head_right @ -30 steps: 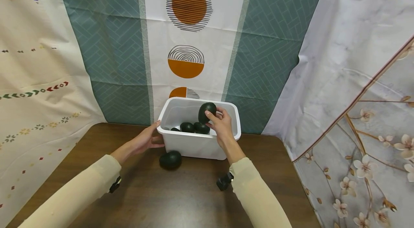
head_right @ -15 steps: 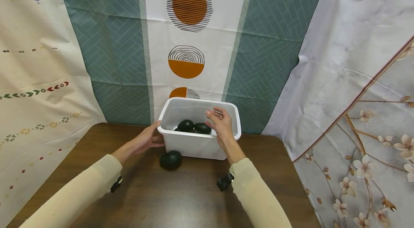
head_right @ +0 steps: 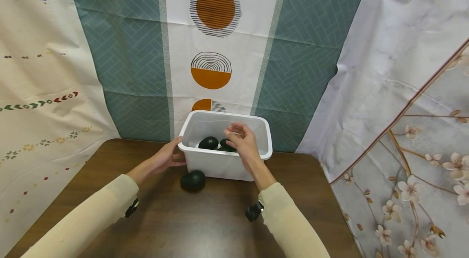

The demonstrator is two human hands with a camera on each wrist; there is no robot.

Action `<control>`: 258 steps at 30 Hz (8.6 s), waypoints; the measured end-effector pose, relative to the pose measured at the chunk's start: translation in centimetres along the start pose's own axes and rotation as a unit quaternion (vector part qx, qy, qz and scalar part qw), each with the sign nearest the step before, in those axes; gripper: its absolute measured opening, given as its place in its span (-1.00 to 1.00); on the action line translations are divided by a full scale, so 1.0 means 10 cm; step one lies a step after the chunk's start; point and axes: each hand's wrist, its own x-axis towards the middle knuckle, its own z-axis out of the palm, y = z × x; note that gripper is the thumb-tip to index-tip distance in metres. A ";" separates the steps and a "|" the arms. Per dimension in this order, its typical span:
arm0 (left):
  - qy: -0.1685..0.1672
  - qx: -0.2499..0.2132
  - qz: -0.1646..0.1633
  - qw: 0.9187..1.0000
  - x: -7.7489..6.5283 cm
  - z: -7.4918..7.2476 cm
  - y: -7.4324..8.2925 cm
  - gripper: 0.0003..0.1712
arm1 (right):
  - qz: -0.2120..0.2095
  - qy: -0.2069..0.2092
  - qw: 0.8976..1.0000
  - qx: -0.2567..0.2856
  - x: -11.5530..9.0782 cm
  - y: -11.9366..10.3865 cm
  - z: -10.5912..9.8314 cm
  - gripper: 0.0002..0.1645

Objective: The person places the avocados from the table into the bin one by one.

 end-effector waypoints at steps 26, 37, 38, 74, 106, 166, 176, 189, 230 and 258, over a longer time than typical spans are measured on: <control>0.001 -0.003 -0.005 1.000 -0.01 0.00 0.00 -0.17 | -0.022 -0.065 0.995 -0.072 -0.22 -0.01 0.28 -0.47; 0.009 -0.009 -0.010 1.000 0.00 -0.01 0.00 -0.16 | -0.029 -0.100 0.990 -0.098 -0.27 0.01 0.33 -0.44; 0.008 -0.008 -0.009 1.000 0.00 -0.01 -0.01 -0.16 | -0.030 -0.101 0.989 -0.104 -0.28 0.01 0.33 -0.44; -0.027 -0.007 -0.031 0.999 0.04 0.00 0.17 -0.35 | -0.055 -0.215 0.951 -0.216 -0.55 0.15 0.53 -0.30; 0.001 -0.001 -0.125 0.992 0.15 0.08 0.39 -0.24 | -0.129 -0.208 0.873 -0.421 -0.50 1.07 0.54 -0.24; 0.040 0.012 -0.099 0.994 0.10 0.04 0.26 -0.10 | -0.130 -0.249 0.748 -0.601 -0.50 1.44 0.70 -0.23; 0.046 0.013 -0.097 0.994 0.05 -0.03 0.21 -0.11 | -0.131 -0.260 0.738 -0.609 -0.51 1.49 0.75 -0.23; 0.039 0.024 -0.089 0.995 0.11 0.03 0.21 -0.14 | -0.145 -0.271 0.716 -0.627 -0.50 1.40 0.72 -0.24; 0.041 0.028 -0.088 0.995 0.11 0.04 0.25 -0.11 | -0.193 -0.298 0.675 -0.647 -0.43 0.91 0.74 -0.22; 0.029 0.038 -0.075 0.996 0.10 0.04 0.24 -0.15 | -0.246 -0.272 0.693 -0.621 -0.40 0.38 0.74 -0.23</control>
